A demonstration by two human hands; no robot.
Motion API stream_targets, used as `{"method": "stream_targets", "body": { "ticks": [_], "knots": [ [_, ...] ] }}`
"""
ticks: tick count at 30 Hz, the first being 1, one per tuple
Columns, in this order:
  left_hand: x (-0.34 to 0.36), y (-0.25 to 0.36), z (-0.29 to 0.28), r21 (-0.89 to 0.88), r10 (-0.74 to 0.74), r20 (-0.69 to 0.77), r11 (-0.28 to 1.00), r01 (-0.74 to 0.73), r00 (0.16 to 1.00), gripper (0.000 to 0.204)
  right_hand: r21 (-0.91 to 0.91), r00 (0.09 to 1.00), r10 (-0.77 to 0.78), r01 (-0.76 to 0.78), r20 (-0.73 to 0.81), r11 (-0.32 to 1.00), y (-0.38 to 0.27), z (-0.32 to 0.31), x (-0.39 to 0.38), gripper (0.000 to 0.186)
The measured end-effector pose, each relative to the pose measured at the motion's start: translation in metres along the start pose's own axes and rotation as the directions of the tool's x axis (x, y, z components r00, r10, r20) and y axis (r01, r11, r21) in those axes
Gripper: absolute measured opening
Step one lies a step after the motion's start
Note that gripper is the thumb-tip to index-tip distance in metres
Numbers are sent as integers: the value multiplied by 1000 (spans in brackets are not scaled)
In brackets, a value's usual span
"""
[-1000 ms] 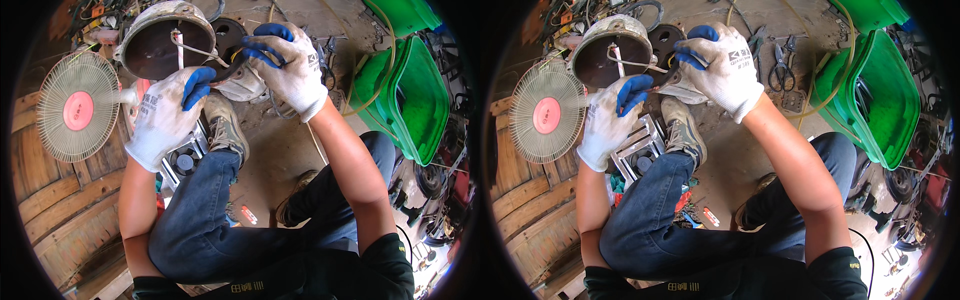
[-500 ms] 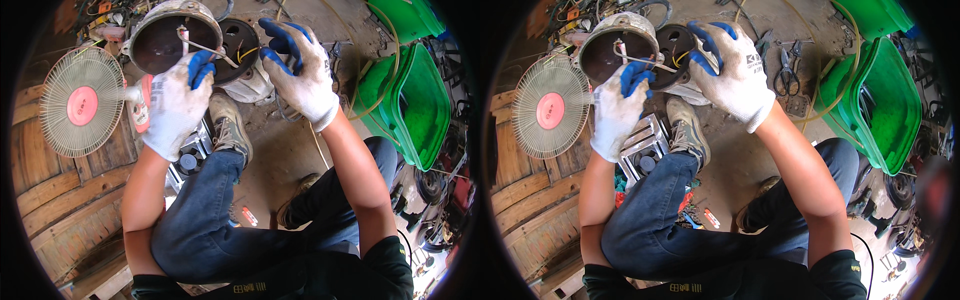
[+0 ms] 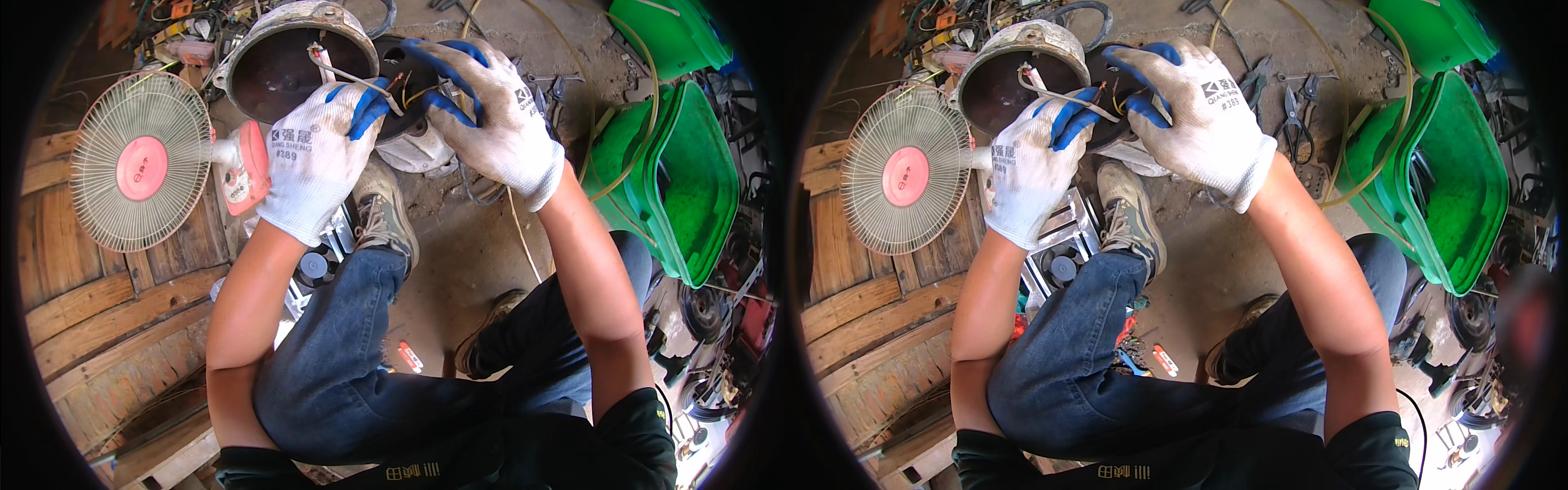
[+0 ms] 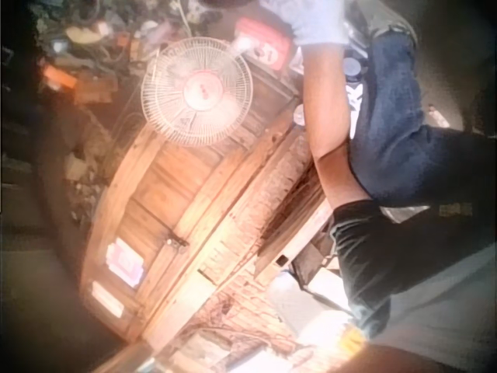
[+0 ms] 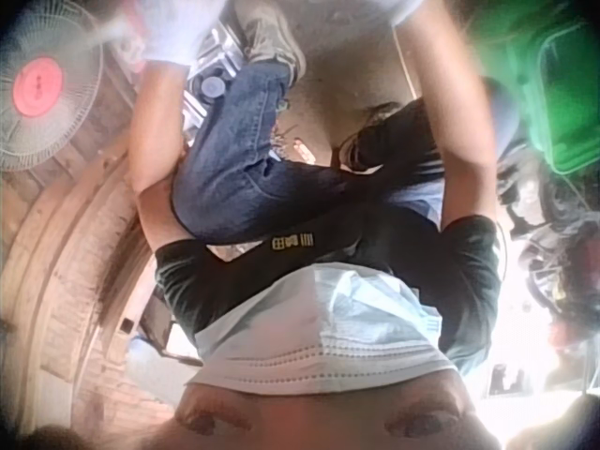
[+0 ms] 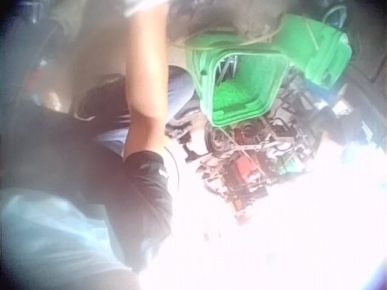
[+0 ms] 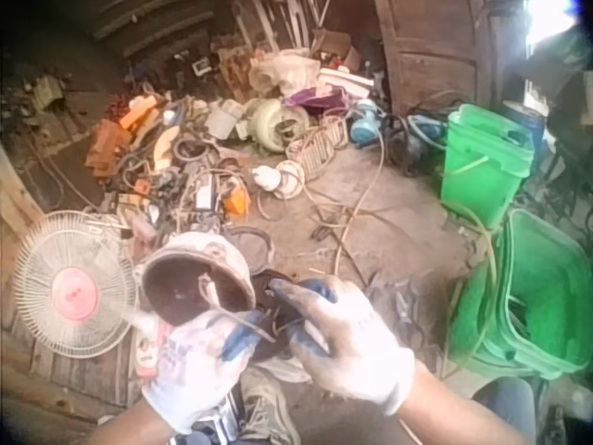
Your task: The person sits on the floor and works on a small electric motor, stripping and twisting wires, and using pliers to cut and adjust connections. The person briefly reaches for a phone and then resumes working on the motor wiring.
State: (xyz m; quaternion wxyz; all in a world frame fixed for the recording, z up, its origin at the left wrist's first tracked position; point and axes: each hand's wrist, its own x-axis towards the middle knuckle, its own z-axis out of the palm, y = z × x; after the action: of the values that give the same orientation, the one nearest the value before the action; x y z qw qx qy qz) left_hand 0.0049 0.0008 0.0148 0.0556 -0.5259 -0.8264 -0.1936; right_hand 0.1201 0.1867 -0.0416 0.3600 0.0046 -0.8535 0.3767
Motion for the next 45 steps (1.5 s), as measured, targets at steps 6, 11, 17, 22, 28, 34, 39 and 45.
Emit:
{"method": "stream_targets", "body": {
  "ticks": [6, 11, 17, 22, 28, 34, 39, 45],
  "knots": [
    [2, -5, 1, -128, 6, 37, 992, -1, 999, 32, -54, 999, -41, 43, 30, 998, 15, 3, 3, 44],
    [-1, 2, 3, -146, 0, 66, 989, 9, 998, 49, 59, 1000, -8, 8, 1, 998, 5, -4, -3, 40],
    [2, -4, 14, -278, 128, -29, 952, -131, 991, 39, 121, 980, 172, -184, 104, 976, 5, -5, 4, 36],
    [-1, -5, 16, -358, 81, -21, 930, -83, 997, 44, 136, 969, 176, -200, 171, 970, 11, -13, 5, 39],
    [-1, 11, 16, -319, -117, 21, 941, 118, 993, 44, 95, 970, 121, -144, 212, 985, 13, -18, 4, 44],
    [-7, 11, 30, -343, -202, -43, 923, 175, 978, 45, 86, 942, 236, -263, 239, 961, 8, -12, 4, 39],
    [-5, 14, 36, -300, -184, -55, 941, 159, 981, 42, -49, 951, 244, -239, 192, 970, 13, -8, 7, 31],
    [-11, 14, 43, -453, -283, -85, 865, 216, 955, 42, -255, 994, 106, -97, 21, 962, 31, 12, 21, 34]
  ]
}}
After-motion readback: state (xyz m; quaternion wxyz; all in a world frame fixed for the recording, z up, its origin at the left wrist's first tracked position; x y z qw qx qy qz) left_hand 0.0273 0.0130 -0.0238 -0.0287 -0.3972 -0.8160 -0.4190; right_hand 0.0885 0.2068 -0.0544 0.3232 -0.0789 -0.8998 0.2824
